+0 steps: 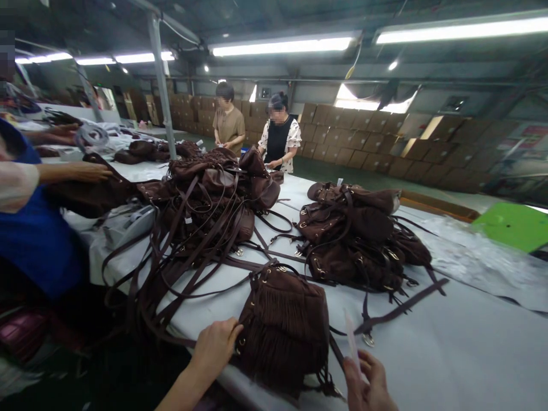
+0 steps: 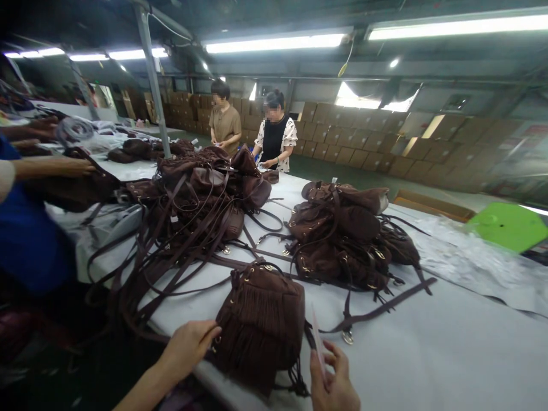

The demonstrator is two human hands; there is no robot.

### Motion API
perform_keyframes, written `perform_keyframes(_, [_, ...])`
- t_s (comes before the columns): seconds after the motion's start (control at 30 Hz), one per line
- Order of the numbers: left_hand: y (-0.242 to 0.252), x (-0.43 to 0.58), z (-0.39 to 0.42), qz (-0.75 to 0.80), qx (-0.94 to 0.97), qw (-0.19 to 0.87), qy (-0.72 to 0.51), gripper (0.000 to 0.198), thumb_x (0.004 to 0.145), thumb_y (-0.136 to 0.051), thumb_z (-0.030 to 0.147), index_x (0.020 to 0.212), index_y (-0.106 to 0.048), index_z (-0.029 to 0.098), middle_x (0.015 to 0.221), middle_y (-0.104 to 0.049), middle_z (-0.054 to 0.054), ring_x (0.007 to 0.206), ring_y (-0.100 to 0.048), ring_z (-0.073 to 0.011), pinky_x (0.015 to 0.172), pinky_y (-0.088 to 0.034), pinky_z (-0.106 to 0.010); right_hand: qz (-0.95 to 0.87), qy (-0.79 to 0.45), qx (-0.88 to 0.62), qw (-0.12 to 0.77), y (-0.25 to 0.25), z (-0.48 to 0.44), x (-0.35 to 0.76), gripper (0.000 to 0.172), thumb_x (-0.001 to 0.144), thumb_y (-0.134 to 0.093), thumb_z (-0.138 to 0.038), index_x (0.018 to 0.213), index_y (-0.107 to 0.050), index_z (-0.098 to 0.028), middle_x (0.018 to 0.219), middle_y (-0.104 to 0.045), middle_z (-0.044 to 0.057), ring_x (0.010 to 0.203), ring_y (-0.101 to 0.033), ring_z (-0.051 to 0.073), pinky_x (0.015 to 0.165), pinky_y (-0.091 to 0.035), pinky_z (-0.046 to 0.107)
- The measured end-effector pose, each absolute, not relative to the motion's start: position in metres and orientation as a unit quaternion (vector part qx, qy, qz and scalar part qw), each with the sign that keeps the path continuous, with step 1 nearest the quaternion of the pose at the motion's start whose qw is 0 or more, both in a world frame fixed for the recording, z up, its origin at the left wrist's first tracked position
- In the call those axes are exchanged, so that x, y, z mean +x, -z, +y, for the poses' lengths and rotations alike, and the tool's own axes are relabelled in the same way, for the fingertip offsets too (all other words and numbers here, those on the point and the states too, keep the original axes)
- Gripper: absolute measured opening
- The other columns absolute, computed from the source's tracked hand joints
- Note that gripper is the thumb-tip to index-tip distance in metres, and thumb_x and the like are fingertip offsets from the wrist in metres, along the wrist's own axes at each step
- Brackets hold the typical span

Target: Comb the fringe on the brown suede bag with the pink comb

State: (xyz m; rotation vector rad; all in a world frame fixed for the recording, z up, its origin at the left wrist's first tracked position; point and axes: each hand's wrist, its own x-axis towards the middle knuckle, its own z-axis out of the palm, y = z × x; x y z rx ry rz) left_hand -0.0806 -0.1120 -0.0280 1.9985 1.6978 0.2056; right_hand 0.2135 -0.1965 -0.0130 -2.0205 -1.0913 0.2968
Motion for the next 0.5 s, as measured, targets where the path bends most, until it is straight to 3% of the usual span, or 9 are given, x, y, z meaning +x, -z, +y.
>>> perform_keyframes(0.1, [0.007,-0.082,-0.129,0.518,0.799,0.304,-0.023,0.038,0.091,-0.042,0.048,0.078,-0.068,0.022,0.082,-0.072,-0.008,0.08,-0.067,-0.0255,0.065,-0.04,-0.03,-0.501,-0.097,-0.763,0.396,0.003,-0.184,0.219,0.053,0.082,-0.046,-0.065,0.107,-0.058,-0.02,0.079,-0.069,0.007,0.048,-0.062,0.02,0.047,-0.048,0.029])
perform_keyframes(0.2, [0.001,-0.081,-0.128,0.489,0.802,0.343,-0.024,0.042,0.087,-0.047,0.056,0.076,-0.07,0.022,0.08,-0.072,-0.008,0.079,-0.066,-0.0262,0.068,-0.043,-0.032,-0.571,-0.08,-0.714,0.397,0.004,-0.166,0.222,0.046,0.087,-0.046,-0.056,0.107,-0.061,-0.017,0.089,-0.071,0.01,0.057,-0.067,0.021,0.053,-0.054,0.029])
perform_keyframes(0.27, [0.006,-0.074,-0.115,0.537,0.764,0.336,-0.127,0.044,0.091,-0.039,0.053,0.098,-0.07,0.021,0.096,-0.071,-0.009,0.093,-0.064,-0.0256,0.081,-0.044,-0.033,-0.623,-0.058,-0.68,0.382,0.011,-0.154,0.221,0.04,0.091,-0.044,-0.047,0.11,-0.06,-0.015,0.099,-0.071,0.013,0.072,-0.07,0.024,0.067,-0.058,0.032])
perform_keyframes(0.37, [0.025,-0.048,-0.091,0.579,0.721,0.316,-0.213,0.055,0.093,-0.039,0.046,0.135,-0.048,0.011,0.124,-0.061,-0.015,0.112,-0.055,-0.0263,0.095,-0.04,-0.034,-0.682,0.003,-0.642,0.352,0.024,-0.142,0.216,0.038,0.094,-0.039,-0.038,0.116,-0.058,-0.013,0.106,-0.07,0.016,0.092,-0.069,0.029,0.08,-0.058,0.039])
perform_keyframes(0.5, [0.049,-0.002,-0.083,0.596,0.747,0.252,-0.152,0.066,0.09,-0.047,0.039,0.145,-0.033,0.007,0.124,-0.057,-0.019,0.114,-0.05,-0.0325,0.097,-0.037,-0.042,-0.721,0.024,-0.629,0.289,0.041,-0.146,0.21,0.04,0.093,-0.036,-0.026,0.13,-0.049,-0.019,0.116,-0.065,0.014,0.1,-0.067,0.027,0.075,-0.061,0.035])
